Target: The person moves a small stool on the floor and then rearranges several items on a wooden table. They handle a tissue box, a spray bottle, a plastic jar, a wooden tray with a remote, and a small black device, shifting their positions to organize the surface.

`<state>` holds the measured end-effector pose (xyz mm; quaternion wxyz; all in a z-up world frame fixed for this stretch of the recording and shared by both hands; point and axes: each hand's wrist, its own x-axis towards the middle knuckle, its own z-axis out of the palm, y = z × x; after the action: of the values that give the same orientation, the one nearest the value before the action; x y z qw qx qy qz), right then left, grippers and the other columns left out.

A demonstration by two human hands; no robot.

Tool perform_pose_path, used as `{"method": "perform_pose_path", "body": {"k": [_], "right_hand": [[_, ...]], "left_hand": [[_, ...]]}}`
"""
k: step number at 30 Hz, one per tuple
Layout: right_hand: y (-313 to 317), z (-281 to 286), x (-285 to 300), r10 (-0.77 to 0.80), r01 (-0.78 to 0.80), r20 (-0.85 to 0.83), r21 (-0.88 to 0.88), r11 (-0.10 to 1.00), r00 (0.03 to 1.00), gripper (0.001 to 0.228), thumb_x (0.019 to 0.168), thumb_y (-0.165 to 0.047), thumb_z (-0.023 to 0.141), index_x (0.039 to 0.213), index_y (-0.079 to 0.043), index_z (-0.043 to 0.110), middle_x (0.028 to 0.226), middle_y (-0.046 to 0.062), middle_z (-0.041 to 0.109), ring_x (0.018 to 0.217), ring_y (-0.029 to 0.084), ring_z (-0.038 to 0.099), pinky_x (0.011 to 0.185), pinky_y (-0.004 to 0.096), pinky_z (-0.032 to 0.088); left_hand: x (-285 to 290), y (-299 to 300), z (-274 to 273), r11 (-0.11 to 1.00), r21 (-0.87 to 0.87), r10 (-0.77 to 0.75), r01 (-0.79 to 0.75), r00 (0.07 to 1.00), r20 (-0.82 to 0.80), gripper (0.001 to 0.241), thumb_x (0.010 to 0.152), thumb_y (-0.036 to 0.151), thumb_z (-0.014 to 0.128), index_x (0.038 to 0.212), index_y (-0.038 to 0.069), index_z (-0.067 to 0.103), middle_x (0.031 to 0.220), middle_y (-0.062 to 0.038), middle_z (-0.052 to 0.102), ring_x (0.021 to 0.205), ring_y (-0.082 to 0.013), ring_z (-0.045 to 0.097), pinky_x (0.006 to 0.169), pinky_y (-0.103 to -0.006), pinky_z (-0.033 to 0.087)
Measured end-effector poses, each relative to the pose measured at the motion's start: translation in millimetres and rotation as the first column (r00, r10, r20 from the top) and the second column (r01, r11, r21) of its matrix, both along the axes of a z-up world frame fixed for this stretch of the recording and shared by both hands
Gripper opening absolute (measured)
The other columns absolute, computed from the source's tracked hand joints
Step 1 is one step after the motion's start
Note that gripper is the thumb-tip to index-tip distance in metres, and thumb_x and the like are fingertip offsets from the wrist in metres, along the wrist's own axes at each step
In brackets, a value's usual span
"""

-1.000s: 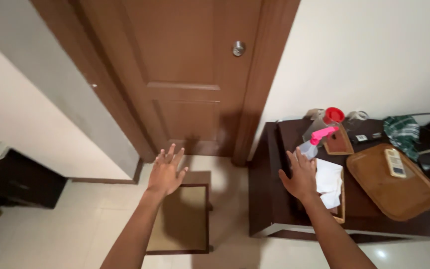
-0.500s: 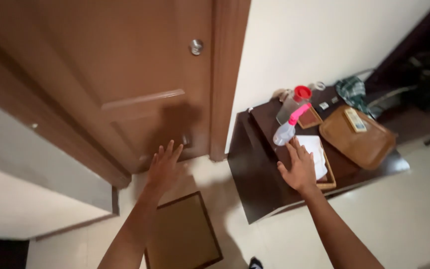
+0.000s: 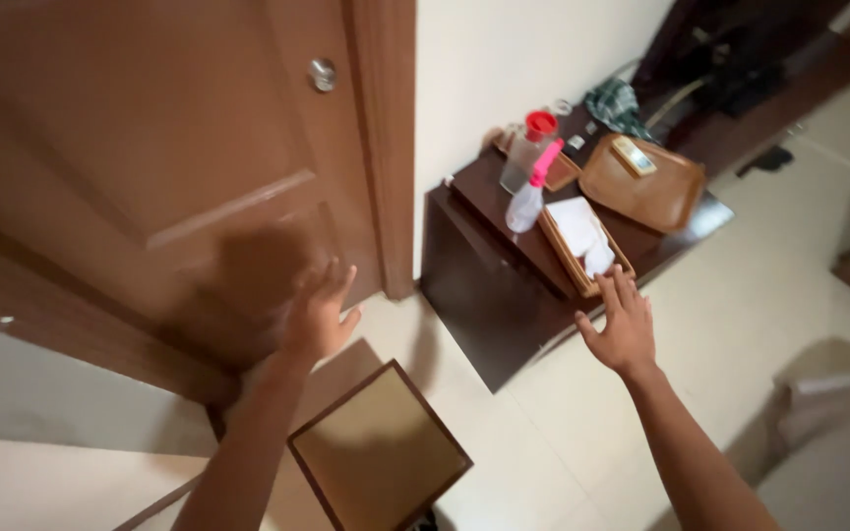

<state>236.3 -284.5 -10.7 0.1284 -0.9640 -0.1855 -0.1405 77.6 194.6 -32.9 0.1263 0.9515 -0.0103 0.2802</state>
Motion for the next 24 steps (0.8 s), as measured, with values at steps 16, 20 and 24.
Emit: {"method": "perform_pose_path", "body": {"k": [16, 20, 24], "right_hand": [[-25, -40, -225, -0.247, 0.25, -0.084, 0.025, 0.968, 0.965, 0.077, 0.088, -0.042, 0.068, 0.156, -0.02, 0.04, 0.17, 0.014, 0.026, 0.153, 0.036, 0.029, 0.125, 0.055, 0.021], [-20, -49, -280, -0.286, 0.292, -0.132, 0.023, 0.956, 0.949, 0.078, 0.088, -0.041, 0.068, 0.157, -0.02, 0.038, 0.17, 0.013, 0.023, 0.153, 0.037, 0.026, 0.125, 0.054, 0.018], [-11, -62, -317, -0.3, 0.307, -0.151, 0.028, 0.951, 0.942, 0.079, 0.087, -0.041, 0.069, 0.156, -0.019, 0.039, 0.169, 0.015, 0.023, 0.151, 0.039, 0.027, 0.123, 0.055, 0.02]], "left_hand": [[-101, -31, -8, 0.985, -0.1, -0.161, 0.14, 0.956, -0.245, 0.071, 0.087, 0.038, 0.072, 0.151, 0.021, 0.049, 0.163, -0.015, 0.037, 0.145, -0.0497, 0.035, 0.117, -0.0601, 0.031], [-133, -25, -18, 0.985, -0.075, -0.173, 0.157, 0.922, -0.345, 0.07, 0.09, 0.04, 0.069, 0.153, 0.02, 0.046, 0.164, -0.016, 0.034, 0.146, -0.0493, 0.033, 0.118, -0.0596, 0.03], [-161, -18, -23, 0.984, -0.054, -0.177, 0.169, 0.895, -0.409, 0.07, 0.091, 0.041, 0.068, 0.154, 0.019, 0.044, 0.165, -0.016, 0.031, 0.147, -0.0487, 0.032, 0.119, -0.0574, 0.028]]}}
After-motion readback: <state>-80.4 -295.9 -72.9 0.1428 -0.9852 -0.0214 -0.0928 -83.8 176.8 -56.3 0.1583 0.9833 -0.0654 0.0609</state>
